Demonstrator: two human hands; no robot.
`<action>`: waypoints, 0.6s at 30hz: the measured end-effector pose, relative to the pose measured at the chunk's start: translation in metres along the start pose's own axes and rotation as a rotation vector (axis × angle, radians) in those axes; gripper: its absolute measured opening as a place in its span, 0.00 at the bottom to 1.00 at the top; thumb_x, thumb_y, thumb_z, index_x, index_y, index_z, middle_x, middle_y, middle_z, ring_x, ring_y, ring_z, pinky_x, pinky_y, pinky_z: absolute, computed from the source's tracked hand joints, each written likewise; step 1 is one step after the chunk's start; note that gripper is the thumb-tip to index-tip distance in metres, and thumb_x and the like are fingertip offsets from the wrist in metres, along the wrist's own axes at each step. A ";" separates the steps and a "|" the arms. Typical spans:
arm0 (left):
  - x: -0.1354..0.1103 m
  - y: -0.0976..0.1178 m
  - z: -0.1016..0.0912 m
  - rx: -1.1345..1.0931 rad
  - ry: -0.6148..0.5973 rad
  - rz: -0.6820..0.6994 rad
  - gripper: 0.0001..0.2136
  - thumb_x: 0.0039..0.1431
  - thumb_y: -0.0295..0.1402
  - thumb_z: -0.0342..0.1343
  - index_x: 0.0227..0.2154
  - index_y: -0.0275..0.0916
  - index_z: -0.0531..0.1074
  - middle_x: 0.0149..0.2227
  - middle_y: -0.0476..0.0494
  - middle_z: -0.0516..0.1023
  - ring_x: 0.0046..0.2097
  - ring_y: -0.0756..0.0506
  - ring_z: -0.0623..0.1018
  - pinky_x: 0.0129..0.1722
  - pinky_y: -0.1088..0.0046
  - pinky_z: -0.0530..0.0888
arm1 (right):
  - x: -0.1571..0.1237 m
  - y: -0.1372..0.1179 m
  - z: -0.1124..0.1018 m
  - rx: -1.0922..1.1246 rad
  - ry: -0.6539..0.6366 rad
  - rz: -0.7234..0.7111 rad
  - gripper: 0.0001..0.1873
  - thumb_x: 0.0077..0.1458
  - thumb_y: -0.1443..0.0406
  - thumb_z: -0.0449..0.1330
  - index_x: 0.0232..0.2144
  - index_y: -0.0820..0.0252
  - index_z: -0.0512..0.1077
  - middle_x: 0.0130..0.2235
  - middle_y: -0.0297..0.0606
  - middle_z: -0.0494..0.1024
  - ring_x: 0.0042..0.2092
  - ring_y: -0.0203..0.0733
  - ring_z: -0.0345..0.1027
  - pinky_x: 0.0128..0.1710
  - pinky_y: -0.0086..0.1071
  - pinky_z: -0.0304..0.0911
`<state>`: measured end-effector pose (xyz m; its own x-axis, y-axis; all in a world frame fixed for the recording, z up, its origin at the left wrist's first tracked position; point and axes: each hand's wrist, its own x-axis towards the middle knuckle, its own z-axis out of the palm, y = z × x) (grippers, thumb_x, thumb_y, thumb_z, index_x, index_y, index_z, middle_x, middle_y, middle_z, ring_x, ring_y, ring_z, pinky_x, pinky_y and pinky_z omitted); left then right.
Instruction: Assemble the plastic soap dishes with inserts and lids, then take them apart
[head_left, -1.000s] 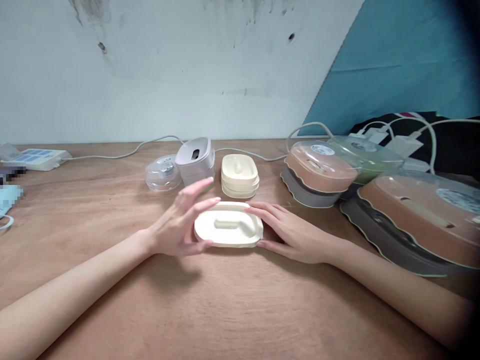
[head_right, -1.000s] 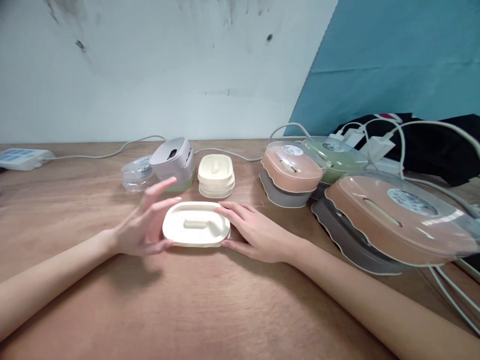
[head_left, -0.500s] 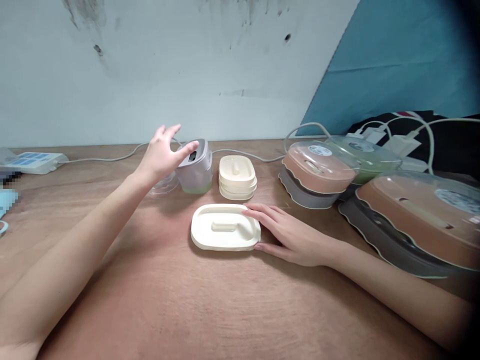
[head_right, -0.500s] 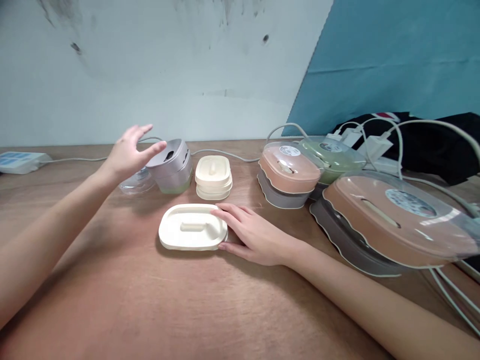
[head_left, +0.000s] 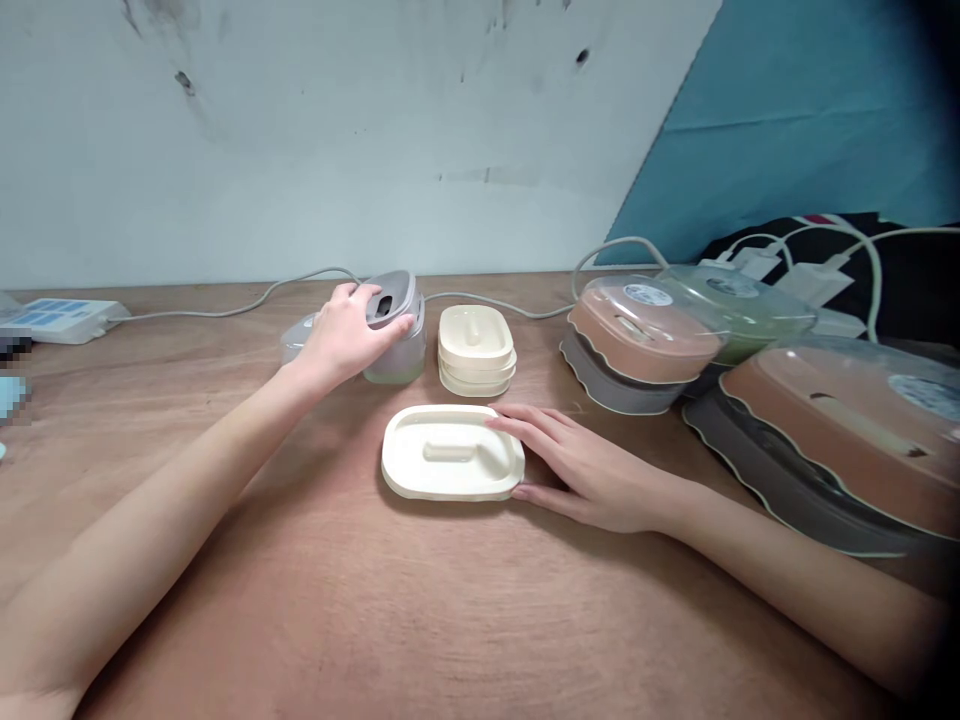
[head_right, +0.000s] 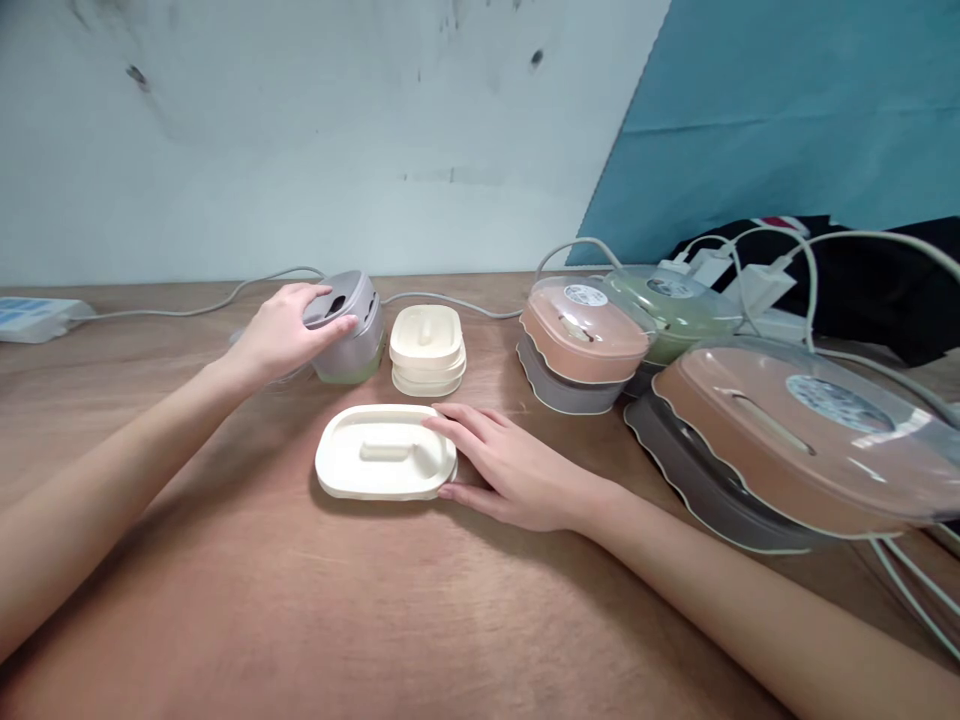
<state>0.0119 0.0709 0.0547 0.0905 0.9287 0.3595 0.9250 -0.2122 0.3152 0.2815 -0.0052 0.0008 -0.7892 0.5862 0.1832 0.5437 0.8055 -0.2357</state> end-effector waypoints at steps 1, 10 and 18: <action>-0.001 0.001 0.001 0.003 0.013 -0.014 0.31 0.53 0.53 0.48 0.54 0.36 0.63 0.56 0.36 0.63 0.56 0.35 0.66 0.54 0.58 0.62 | 0.000 0.000 0.000 0.002 0.004 -0.002 0.31 0.58 0.57 0.51 0.59 0.59 0.48 0.58 0.52 0.60 0.56 0.52 0.57 0.50 0.48 0.61; -0.004 0.004 0.010 0.062 0.055 -0.046 0.28 0.54 0.52 0.46 0.53 0.40 0.65 0.56 0.33 0.63 0.56 0.29 0.64 0.53 0.47 0.58 | 0.001 0.000 0.001 0.008 0.012 -0.004 0.31 0.58 0.56 0.52 0.60 0.58 0.49 0.58 0.52 0.60 0.56 0.52 0.58 0.50 0.47 0.61; -0.021 0.013 -0.016 -0.196 0.305 0.197 0.24 0.55 0.44 0.49 0.54 0.45 0.62 0.61 0.45 0.53 0.61 0.36 0.56 0.58 0.57 0.57 | 0.000 -0.001 0.000 0.012 0.013 0.004 0.31 0.57 0.56 0.52 0.59 0.60 0.50 0.58 0.52 0.60 0.56 0.52 0.57 0.51 0.47 0.61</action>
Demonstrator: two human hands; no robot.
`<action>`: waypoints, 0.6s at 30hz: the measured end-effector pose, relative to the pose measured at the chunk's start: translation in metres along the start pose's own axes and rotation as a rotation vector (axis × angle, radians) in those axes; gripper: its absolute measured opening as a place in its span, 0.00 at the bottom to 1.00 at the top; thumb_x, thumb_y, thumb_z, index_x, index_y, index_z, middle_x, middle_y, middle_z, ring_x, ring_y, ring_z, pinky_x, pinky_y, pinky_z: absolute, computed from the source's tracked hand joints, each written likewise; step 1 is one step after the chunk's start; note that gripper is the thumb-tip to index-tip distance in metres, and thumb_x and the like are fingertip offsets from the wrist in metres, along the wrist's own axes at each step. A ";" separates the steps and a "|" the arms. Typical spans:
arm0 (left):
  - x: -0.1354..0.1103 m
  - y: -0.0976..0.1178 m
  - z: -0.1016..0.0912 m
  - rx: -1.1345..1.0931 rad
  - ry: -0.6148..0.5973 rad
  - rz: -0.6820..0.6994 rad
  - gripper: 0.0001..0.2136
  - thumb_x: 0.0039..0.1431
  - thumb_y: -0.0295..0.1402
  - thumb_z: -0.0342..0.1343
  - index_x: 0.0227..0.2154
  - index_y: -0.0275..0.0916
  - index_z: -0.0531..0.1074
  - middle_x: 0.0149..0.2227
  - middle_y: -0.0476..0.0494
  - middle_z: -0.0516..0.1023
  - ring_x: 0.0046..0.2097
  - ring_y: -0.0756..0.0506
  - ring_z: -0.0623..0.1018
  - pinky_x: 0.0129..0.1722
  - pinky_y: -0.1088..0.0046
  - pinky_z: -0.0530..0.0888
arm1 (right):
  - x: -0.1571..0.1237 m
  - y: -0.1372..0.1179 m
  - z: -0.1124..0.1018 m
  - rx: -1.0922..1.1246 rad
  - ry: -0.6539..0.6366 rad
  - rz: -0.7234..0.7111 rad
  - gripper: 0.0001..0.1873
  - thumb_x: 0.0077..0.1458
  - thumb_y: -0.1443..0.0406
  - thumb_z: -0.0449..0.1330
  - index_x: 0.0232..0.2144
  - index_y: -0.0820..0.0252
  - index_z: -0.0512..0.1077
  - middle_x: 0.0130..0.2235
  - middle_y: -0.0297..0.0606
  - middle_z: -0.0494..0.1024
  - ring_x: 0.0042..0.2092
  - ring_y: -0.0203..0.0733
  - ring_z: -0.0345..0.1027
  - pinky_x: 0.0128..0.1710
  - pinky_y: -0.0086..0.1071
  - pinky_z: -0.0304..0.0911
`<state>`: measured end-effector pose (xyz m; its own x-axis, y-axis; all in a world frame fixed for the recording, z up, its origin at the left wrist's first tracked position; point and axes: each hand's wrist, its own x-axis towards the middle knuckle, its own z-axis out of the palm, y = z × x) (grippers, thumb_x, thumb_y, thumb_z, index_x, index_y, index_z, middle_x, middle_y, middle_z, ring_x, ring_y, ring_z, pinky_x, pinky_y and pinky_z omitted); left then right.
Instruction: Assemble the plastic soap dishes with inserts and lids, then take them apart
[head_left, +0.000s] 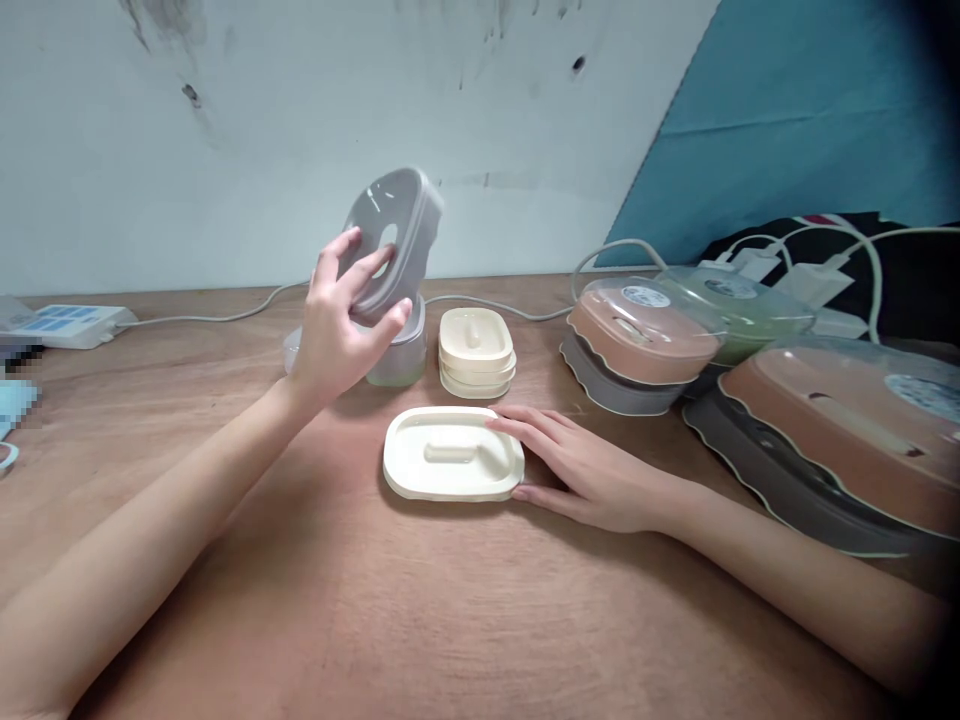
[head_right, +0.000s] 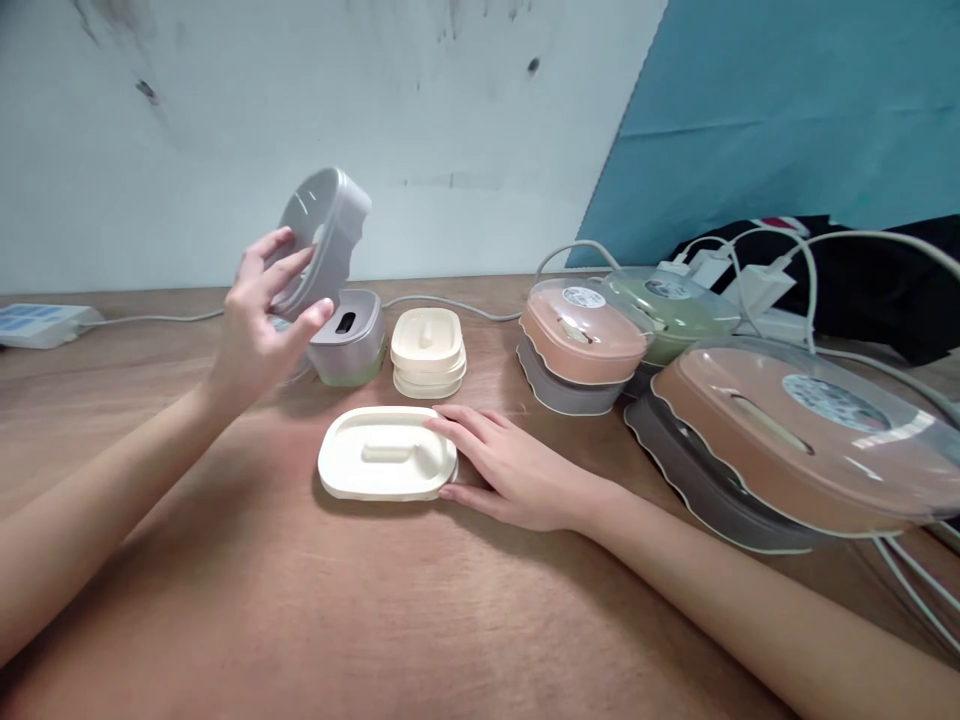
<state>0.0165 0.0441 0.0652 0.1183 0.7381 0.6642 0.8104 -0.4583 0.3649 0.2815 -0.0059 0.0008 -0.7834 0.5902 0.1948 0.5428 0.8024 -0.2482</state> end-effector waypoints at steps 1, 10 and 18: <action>-0.006 0.001 -0.004 -0.050 -0.026 0.061 0.23 0.56 0.44 0.49 0.55 0.48 0.61 0.62 0.47 0.52 0.62 0.35 0.55 0.59 0.56 0.57 | 0.000 0.000 0.000 -0.005 -0.001 0.002 0.31 0.57 0.55 0.52 0.59 0.61 0.50 0.58 0.52 0.60 0.56 0.52 0.57 0.51 0.47 0.60; -0.071 -0.028 -0.006 -0.285 -0.316 0.488 0.28 0.51 0.35 0.53 0.56 0.50 0.58 0.63 0.43 0.50 0.61 0.32 0.56 0.58 0.47 0.55 | 0.002 -0.001 0.000 -0.008 0.012 0.009 0.32 0.56 0.55 0.53 0.60 0.59 0.49 0.58 0.51 0.61 0.56 0.52 0.58 0.50 0.47 0.62; -0.072 -0.026 -0.003 -0.425 -0.455 0.523 0.30 0.46 0.30 0.54 0.56 0.48 0.59 0.62 0.41 0.48 0.61 0.33 0.55 0.58 0.50 0.58 | 0.001 0.000 0.002 -0.041 0.006 0.017 0.39 0.57 0.55 0.52 0.63 0.60 0.38 0.60 0.53 0.59 0.58 0.54 0.56 0.51 0.50 0.60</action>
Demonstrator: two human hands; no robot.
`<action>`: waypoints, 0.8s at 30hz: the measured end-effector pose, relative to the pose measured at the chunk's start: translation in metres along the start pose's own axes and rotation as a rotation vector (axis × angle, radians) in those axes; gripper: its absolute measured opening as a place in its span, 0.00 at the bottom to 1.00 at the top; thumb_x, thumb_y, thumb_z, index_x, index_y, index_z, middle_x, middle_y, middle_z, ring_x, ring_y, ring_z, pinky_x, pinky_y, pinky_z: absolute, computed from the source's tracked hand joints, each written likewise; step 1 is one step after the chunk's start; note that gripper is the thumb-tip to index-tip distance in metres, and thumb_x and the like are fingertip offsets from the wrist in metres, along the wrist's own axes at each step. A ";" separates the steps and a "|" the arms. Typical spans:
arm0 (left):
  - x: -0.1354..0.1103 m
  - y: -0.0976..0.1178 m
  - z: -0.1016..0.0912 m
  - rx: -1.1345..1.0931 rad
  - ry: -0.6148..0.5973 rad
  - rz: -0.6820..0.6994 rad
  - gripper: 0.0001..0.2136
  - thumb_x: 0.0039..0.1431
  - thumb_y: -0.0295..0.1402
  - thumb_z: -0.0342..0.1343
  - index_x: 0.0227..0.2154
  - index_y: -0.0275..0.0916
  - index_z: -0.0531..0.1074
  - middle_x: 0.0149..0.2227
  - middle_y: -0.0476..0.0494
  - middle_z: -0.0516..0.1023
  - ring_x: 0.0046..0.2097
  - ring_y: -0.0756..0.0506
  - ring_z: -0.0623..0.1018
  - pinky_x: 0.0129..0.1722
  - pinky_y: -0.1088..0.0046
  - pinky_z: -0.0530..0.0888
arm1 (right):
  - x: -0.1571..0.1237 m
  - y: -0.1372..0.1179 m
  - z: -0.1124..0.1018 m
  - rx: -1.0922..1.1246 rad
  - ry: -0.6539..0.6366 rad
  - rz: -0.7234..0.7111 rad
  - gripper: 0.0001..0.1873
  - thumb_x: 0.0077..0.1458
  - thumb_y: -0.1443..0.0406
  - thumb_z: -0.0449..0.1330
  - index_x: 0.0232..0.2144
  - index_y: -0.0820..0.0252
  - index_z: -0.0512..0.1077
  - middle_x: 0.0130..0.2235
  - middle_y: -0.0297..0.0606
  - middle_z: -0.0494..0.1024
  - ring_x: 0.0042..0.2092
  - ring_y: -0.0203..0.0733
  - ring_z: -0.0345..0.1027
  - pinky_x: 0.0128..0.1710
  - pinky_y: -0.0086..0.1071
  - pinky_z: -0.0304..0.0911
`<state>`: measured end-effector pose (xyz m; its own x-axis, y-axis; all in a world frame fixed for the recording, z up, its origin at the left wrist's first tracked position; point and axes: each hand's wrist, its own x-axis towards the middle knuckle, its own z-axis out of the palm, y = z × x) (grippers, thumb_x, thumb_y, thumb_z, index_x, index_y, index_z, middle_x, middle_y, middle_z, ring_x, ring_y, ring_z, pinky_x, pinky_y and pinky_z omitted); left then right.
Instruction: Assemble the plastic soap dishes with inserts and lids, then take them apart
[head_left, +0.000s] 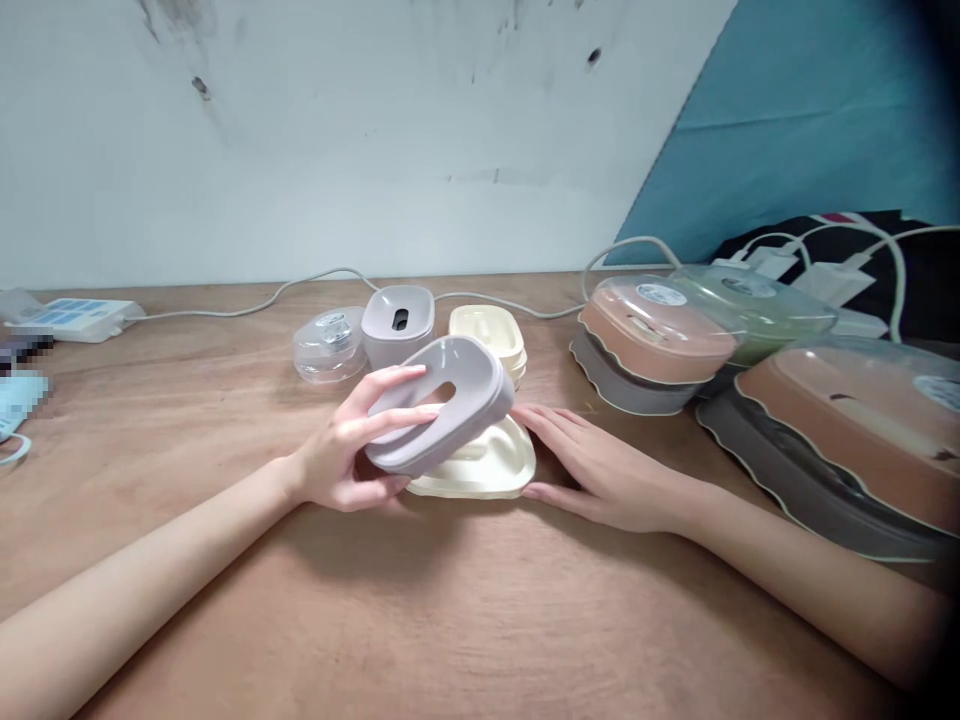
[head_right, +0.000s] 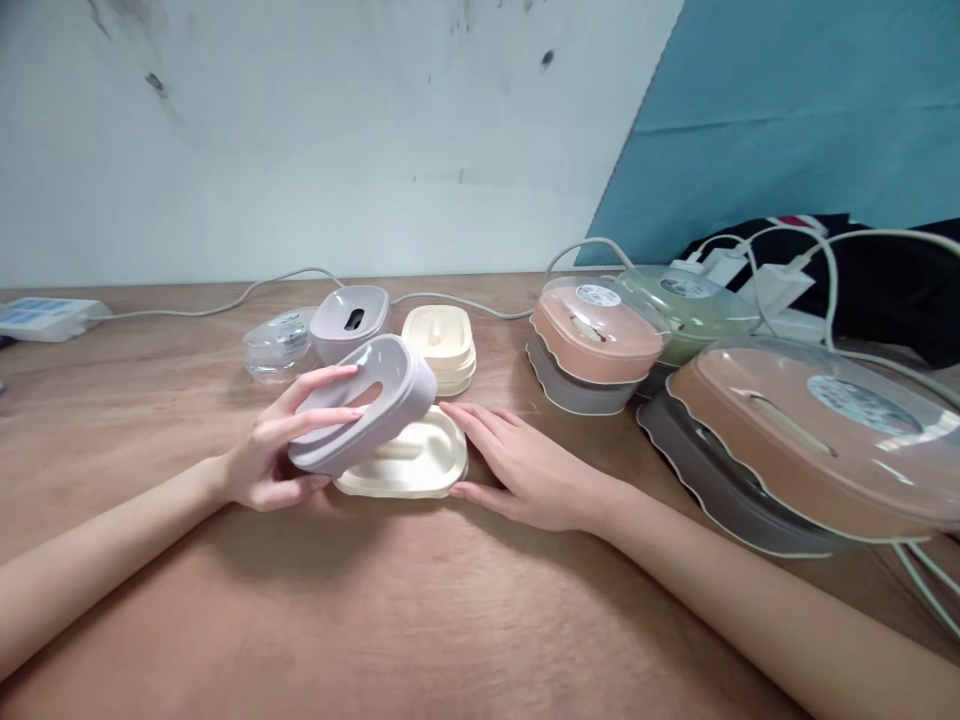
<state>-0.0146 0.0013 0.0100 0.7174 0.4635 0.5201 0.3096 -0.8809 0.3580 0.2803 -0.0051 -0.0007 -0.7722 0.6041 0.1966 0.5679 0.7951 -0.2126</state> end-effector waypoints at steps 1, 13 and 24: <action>0.000 0.000 0.000 -0.028 -0.038 0.007 0.30 0.46 0.30 0.55 0.55 0.47 0.60 0.62 0.41 0.48 0.61 0.33 0.55 0.57 0.50 0.60 | 0.000 0.000 0.001 0.004 0.004 0.009 0.43 0.56 0.54 0.53 0.63 0.61 0.33 0.61 0.54 0.56 0.59 0.54 0.55 0.52 0.50 0.60; 0.003 0.005 0.003 -0.074 -0.248 -0.074 0.31 0.44 0.24 0.54 0.54 0.48 0.63 0.64 0.45 0.41 0.63 0.32 0.49 0.59 0.53 0.60 | -0.001 0.003 0.003 0.016 0.000 0.039 0.49 0.57 0.54 0.52 0.62 0.59 0.20 0.64 0.54 0.46 0.60 0.55 0.54 0.51 0.50 0.61; 0.001 0.004 0.004 -0.090 -0.277 -0.123 0.32 0.49 0.26 0.54 0.58 0.44 0.52 0.63 0.37 0.42 0.64 0.33 0.46 0.56 0.53 0.63 | 0.001 0.000 -0.001 0.085 0.040 0.103 0.39 0.52 0.52 0.57 0.59 0.60 0.47 0.59 0.51 0.61 0.58 0.51 0.58 0.52 0.45 0.61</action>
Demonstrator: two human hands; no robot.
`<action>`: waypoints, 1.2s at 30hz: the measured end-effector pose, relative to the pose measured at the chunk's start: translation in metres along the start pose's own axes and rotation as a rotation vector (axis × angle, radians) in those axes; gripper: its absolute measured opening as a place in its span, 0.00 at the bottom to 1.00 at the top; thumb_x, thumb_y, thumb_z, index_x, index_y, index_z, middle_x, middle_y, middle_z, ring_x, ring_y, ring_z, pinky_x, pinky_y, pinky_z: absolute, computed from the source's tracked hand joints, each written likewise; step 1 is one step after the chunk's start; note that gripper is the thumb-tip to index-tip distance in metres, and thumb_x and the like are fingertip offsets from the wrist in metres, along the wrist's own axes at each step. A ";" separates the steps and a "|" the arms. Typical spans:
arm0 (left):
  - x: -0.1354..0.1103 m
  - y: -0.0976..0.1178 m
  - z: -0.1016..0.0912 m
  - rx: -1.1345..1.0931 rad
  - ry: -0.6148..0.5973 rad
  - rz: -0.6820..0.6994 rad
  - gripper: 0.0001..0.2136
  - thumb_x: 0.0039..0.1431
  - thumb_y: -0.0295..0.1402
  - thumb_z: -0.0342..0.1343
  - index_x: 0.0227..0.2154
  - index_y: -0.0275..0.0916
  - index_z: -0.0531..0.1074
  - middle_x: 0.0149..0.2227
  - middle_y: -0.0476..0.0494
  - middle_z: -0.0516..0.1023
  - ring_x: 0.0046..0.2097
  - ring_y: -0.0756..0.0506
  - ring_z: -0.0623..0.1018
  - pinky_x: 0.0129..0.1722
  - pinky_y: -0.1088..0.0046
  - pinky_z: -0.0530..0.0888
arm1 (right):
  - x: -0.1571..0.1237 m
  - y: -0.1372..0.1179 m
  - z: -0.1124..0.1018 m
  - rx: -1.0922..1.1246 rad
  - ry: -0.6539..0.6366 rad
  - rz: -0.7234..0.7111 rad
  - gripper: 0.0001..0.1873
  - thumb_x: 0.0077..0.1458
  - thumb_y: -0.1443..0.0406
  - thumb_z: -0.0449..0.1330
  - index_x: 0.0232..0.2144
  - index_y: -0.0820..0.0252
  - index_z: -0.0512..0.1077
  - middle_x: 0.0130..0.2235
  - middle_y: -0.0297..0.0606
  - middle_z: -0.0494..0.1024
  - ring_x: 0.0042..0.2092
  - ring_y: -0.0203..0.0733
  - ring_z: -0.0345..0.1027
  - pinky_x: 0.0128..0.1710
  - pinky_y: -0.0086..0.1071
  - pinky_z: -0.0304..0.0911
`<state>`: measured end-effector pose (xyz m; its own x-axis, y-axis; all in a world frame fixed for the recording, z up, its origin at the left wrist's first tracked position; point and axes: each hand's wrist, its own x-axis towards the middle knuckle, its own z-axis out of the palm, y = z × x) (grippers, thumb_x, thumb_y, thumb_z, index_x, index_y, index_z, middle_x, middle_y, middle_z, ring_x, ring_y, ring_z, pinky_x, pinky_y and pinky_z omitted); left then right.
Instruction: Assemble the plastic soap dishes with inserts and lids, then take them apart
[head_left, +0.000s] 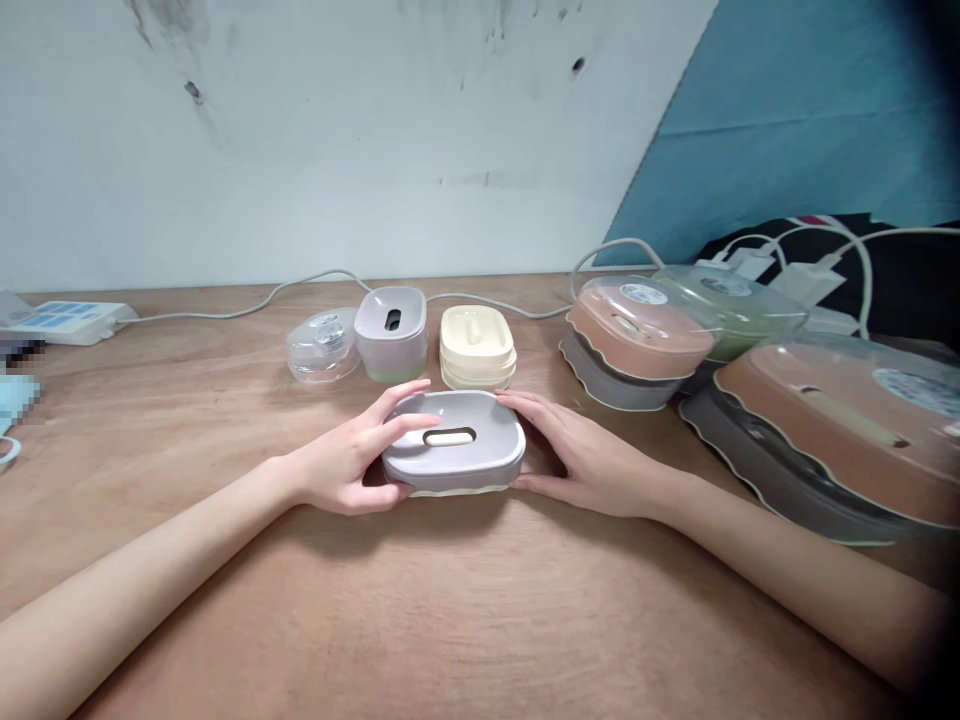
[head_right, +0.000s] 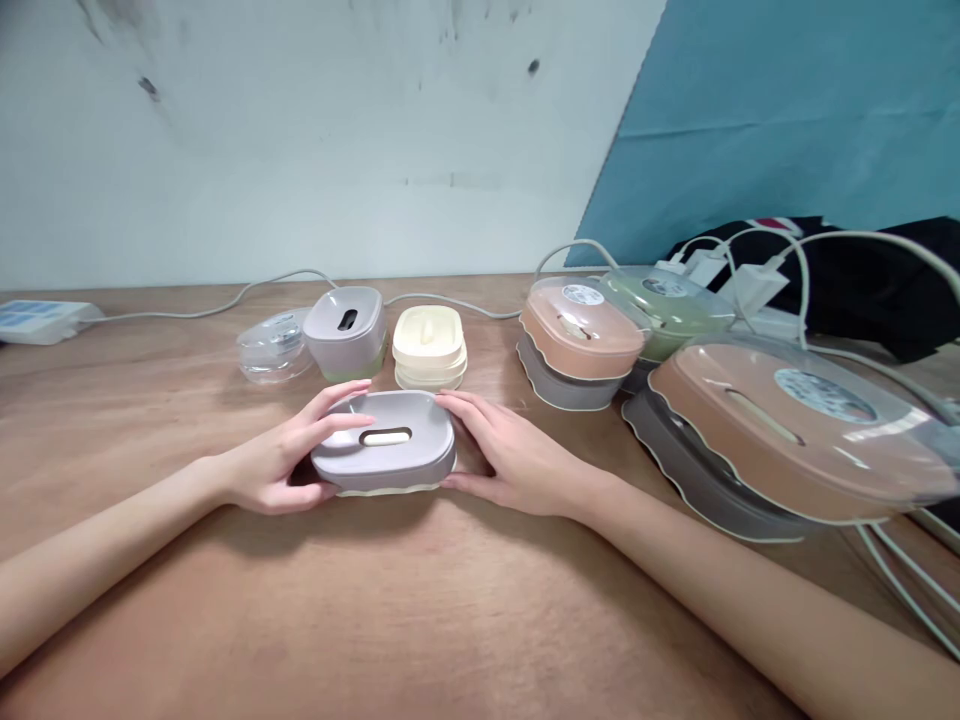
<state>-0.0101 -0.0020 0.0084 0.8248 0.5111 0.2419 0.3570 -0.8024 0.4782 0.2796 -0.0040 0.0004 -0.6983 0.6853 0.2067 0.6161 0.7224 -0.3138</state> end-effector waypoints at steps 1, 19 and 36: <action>0.000 0.000 0.000 0.004 0.003 -0.011 0.34 0.48 0.27 0.54 0.59 0.43 0.50 0.63 0.35 0.43 0.64 0.33 0.46 0.55 0.53 0.64 | 0.000 0.000 -0.001 0.003 -0.009 0.005 0.39 0.51 0.52 0.58 0.59 0.61 0.48 0.58 0.51 0.62 0.57 0.51 0.59 0.52 0.45 0.61; -0.003 -0.008 -0.001 0.004 0.003 -0.179 0.47 0.44 0.38 0.65 0.62 0.46 0.40 0.61 0.37 0.56 0.59 0.37 0.63 0.54 0.58 0.66 | -0.001 0.002 -0.001 0.070 -0.031 -0.002 0.35 0.53 0.55 0.56 0.58 0.61 0.51 0.56 0.48 0.65 0.56 0.51 0.61 0.50 0.46 0.62; -0.009 -0.014 -0.024 0.524 0.801 0.060 0.24 0.61 0.39 0.46 0.60 0.48 0.52 0.60 0.43 0.56 0.60 0.38 0.59 0.57 0.54 0.58 | -0.001 0.002 -0.003 0.047 -0.047 -0.020 0.34 0.55 0.55 0.54 0.60 0.58 0.49 0.57 0.48 0.64 0.56 0.51 0.60 0.51 0.48 0.62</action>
<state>-0.0328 0.0125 0.0196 0.3724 0.3675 0.8522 0.6349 -0.7706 0.0549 0.2821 -0.0029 0.0024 -0.7271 0.6650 0.1704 0.5850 0.7301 -0.3532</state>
